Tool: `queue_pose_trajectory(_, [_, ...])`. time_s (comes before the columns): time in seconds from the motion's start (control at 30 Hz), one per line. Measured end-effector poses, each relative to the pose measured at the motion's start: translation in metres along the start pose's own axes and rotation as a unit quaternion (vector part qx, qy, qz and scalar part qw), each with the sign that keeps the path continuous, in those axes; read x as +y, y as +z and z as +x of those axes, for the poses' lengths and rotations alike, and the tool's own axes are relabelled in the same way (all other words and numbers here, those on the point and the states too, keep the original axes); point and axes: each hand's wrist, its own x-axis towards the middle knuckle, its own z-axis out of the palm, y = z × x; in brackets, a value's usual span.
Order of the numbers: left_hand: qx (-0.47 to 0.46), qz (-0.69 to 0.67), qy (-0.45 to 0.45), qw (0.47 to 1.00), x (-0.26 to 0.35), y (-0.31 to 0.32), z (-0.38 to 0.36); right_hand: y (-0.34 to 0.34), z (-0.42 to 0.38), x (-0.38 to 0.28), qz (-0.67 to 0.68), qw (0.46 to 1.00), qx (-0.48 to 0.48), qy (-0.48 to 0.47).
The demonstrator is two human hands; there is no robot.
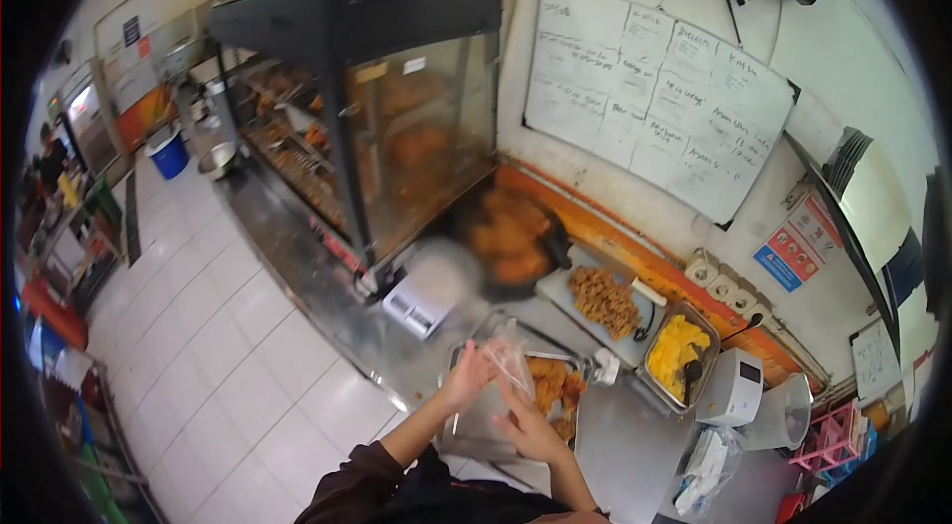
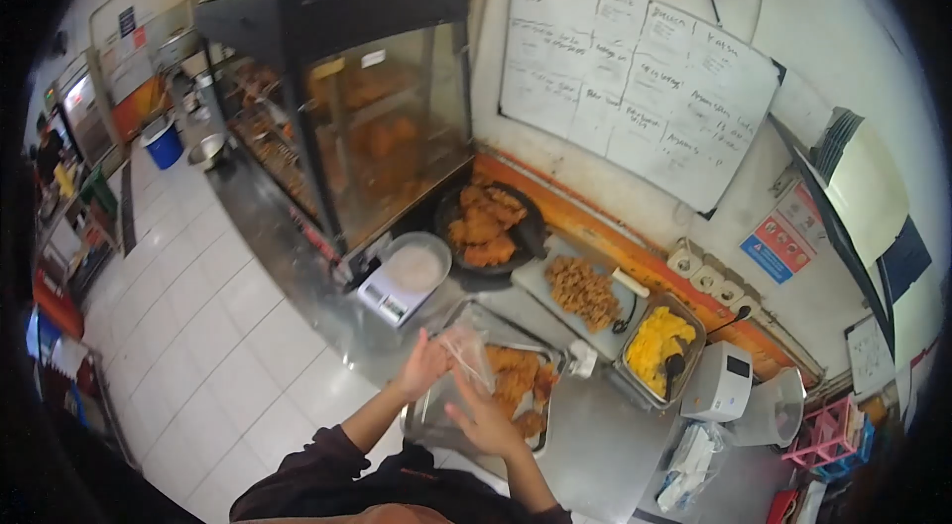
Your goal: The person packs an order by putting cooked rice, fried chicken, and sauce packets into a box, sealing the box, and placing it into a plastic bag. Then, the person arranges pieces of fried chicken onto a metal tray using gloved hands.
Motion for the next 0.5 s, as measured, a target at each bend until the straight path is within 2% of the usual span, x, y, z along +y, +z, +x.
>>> queue_pose_trajectory(0.03, [0.051, 0.249, 0.11, 0.961, 0.016, -0.008, 0.022, -0.017, 0.0, -0.012, 0.061, 0.997, -0.033, 0.043])
queue_pose_trajectory(0.07, [0.097, 0.475, 0.216, 0.848, 0.03, -0.018, 0.044, -0.029, 0.002, -0.012, 0.124, 0.986, -0.066, 0.087])
queue_pose_trajectory(0.1, [0.134, 0.598, 0.247, 0.751, 0.049, -0.03, 0.068, -0.032, 0.002, 0.001, 0.124, 0.986, -0.052, 0.096])
queue_pose_trajectory(0.17, [0.167, 0.737, 0.176, 0.631, 0.1, -0.068, 0.127, -0.023, -0.008, 0.022, 0.304, 0.944, 0.052, 0.117])
queue_pose_trajectory(0.2, [0.155, 0.79, 0.11, 0.583, 0.122, -0.092, 0.159, -0.023, -0.01, 0.019, 0.31, 0.937, 0.098, 0.13])
queue_pose_trajectory(0.27, [0.079, 0.861, -0.037, 0.5, 0.155, -0.139, 0.221, -0.03, -0.024, 0.018, 0.175, 0.952, 0.094, 0.233])
queue_pose_trajectory(0.3, [0.031, 0.882, -0.088, 0.462, 0.167, -0.156, 0.247, -0.035, -0.034, 0.022, 0.169, 0.94, 0.154, 0.252])
queue_pose_trajectory(0.33, [-0.011, 0.894, -0.11, 0.434, 0.17, -0.171, 0.266, -0.039, -0.053, 0.033, 0.123, 0.947, 0.181, 0.237])
queue_pose_trajectory(0.37, [-0.155, 0.903, -0.029, 0.4, 0.179, -0.174, 0.275, -0.043, -0.068, 0.038, 0.079, 0.951, 0.199, 0.224])
queue_pose_trajectory(0.4, [0.068, 0.891, -0.108, 0.436, 0.179, -0.17, 0.288, -0.048, -0.082, 0.037, 0.041, 0.955, 0.206, 0.21])
queue_pose_trajectory(0.43, [0.079, 0.88, -0.16, 0.441, 0.188, -0.137, 0.286, -0.06, -0.094, 0.033, 0.047, 0.936, 0.246, 0.248])
queue_pose_trajectory(0.47, [0.1, 0.897, -0.156, 0.4, 0.187, -0.126, 0.286, -0.078, -0.107, 0.023, 0.07, 0.912, 0.259, 0.311])
queue_pose_trajectory(0.5, [0.13, 0.912, -0.15, 0.36, 0.188, -0.121, 0.283, -0.091, -0.121, 0.016, 0.03, 0.902, 0.313, 0.296])
